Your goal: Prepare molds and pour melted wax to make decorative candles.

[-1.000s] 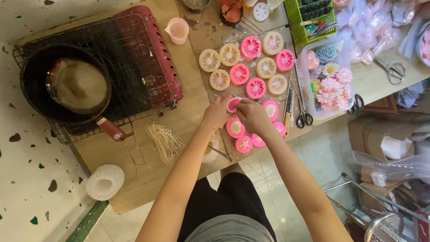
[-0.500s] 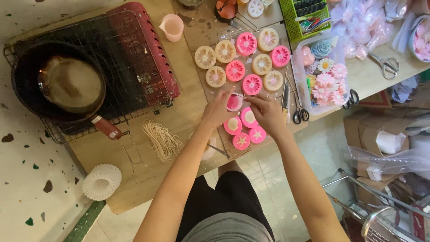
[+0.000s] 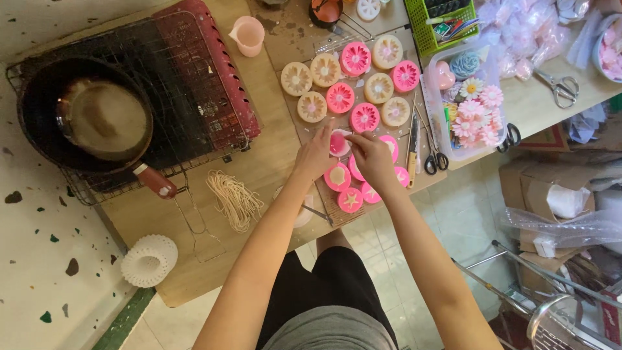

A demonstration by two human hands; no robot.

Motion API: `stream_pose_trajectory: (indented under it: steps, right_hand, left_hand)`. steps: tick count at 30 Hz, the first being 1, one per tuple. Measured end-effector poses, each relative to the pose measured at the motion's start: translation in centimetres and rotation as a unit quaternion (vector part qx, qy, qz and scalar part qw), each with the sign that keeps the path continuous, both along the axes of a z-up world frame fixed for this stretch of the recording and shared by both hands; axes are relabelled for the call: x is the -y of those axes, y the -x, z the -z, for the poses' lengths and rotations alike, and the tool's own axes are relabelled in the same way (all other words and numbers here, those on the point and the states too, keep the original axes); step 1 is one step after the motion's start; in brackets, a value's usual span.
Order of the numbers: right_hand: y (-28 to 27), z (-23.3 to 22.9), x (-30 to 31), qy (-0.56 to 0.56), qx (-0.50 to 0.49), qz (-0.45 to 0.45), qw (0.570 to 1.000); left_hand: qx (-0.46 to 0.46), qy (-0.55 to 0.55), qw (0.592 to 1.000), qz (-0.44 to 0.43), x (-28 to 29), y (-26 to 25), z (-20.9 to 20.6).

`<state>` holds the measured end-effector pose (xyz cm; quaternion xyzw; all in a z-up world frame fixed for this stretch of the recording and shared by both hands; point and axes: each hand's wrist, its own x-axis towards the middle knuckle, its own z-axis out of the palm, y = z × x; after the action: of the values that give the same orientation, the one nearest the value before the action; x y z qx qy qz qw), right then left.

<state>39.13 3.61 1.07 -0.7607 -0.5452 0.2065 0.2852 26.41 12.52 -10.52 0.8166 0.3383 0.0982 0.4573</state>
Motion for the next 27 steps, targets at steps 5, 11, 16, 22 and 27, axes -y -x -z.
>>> stream_pose_trajectory:
  steps: [5, 11, 16, 22, 27]
  right_hand:
    - [-0.6, 3.0, 0.1, 0.019, 0.059, -0.04, 0.997]
    - [-0.8, 3.2, -0.6, 0.051, 0.077, -0.045, 0.995]
    - [-0.7, 2.8, -0.9, 0.05, 0.073, -0.049, 0.995]
    - [-0.5, 2.2, -0.9, 0.051, 0.066, -0.046, 0.995]
    - [-0.6, 2.4, -0.9, 0.07, 0.065, -0.059, 0.994]
  left_hand:
    - [-0.02, 0.016, 1.0, -0.007, 0.0, 0.5, -1.0]
    - [-0.029, 0.001, 0.999, -0.015, -0.3, 0.4, -1.3]
    - [-0.027, 0.0, 0.999, -0.028, -0.1, 0.4, -1.1]
    - [0.002, -0.007, 0.999, -0.038, 0.0, 0.4, -1.2]
    - [-0.006, -0.011, 0.999, -0.039, 0.2, 0.2, -0.5]
